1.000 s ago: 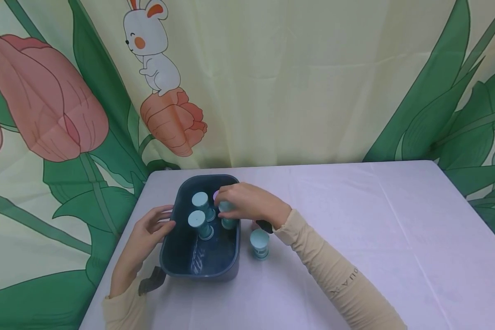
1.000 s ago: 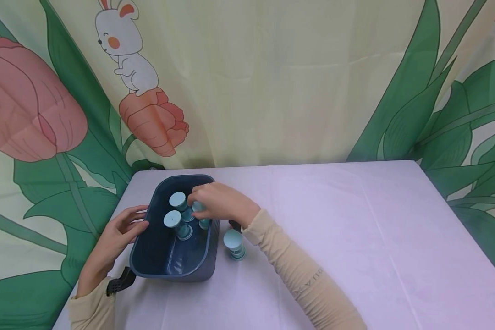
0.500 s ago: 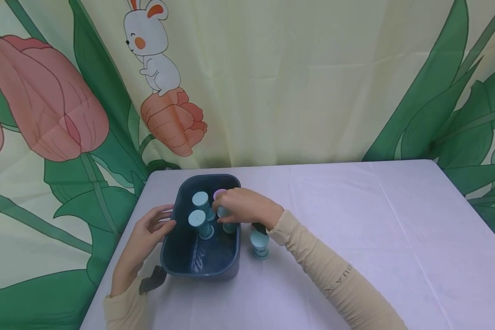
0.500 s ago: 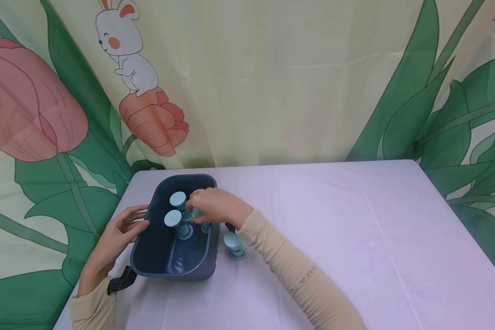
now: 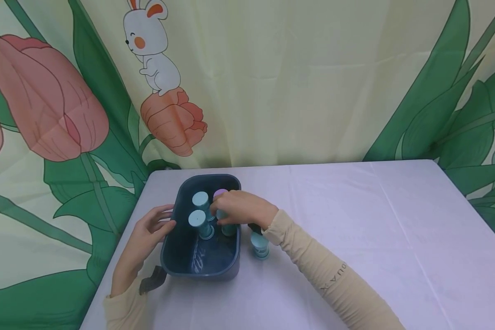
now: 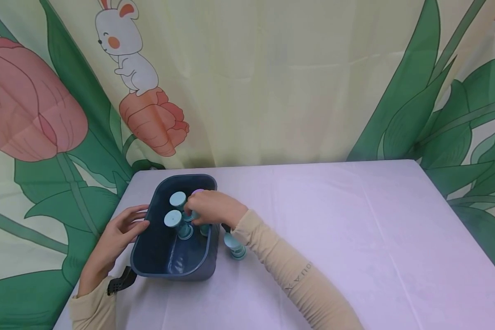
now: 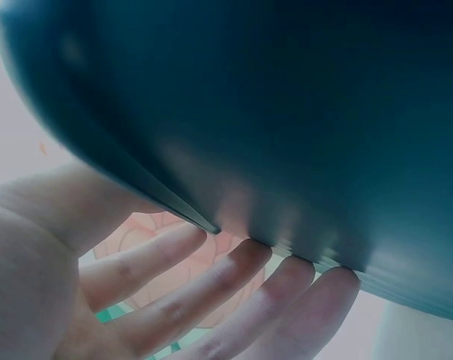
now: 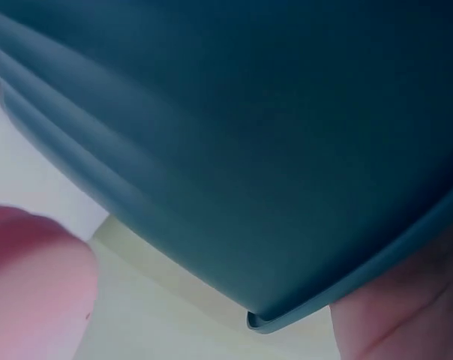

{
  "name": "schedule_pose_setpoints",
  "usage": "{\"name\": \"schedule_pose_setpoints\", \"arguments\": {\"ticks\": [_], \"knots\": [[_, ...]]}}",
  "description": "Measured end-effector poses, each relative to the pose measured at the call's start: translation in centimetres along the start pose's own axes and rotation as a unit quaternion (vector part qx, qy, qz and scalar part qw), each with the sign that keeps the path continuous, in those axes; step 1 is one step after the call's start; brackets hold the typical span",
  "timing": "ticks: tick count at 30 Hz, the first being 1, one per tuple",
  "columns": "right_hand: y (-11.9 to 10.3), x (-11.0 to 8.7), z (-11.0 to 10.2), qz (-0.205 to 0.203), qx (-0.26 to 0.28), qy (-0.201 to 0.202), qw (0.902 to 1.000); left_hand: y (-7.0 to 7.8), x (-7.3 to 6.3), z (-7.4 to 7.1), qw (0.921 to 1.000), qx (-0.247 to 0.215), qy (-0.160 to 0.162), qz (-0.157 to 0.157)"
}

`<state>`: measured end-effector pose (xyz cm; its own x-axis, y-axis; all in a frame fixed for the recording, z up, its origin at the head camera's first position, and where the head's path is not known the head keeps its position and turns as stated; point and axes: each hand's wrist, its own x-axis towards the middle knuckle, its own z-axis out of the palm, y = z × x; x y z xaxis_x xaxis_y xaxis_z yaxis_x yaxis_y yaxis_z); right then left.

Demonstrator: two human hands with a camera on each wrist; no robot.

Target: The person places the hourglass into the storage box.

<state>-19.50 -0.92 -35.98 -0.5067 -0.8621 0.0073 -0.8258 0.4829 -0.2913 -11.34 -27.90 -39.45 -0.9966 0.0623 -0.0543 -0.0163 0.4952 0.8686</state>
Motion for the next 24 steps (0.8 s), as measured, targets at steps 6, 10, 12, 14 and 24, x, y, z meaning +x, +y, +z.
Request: {"name": "schedule_pose_setpoints", "arguments": {"ticks": [6,10,12,14,24], "knots": [[-0.3,0.0,-0.1,0.003,-0.003,-0.007,1.0,0.0,0.0,0.0,1.0,0.002,0.001,-0.002],[-0.2,-0.1,0.0,-0.001,-0.008,-0.002,1.0,0.0,0.0,0.0,1.0,0.003,0.001,-0.003],[-0.2,-0.1,0.0,-0.005,-0.015,0.005,0.9999,0.0,0.0,0.0,1.0,0.003,0.001,-0.002],[-0.1,-0.2,0.0,-0.009,-0.022,0.012,0.9997,0.0,0.0,0.0,1.0,0.002,0.001,-0.001],[-0.1,-1.3,-1.2,-0.019,-0.027,0.033,0.9989,0.0,0.0,0.0,1.0,0.007,0.004,-0.002]]}}
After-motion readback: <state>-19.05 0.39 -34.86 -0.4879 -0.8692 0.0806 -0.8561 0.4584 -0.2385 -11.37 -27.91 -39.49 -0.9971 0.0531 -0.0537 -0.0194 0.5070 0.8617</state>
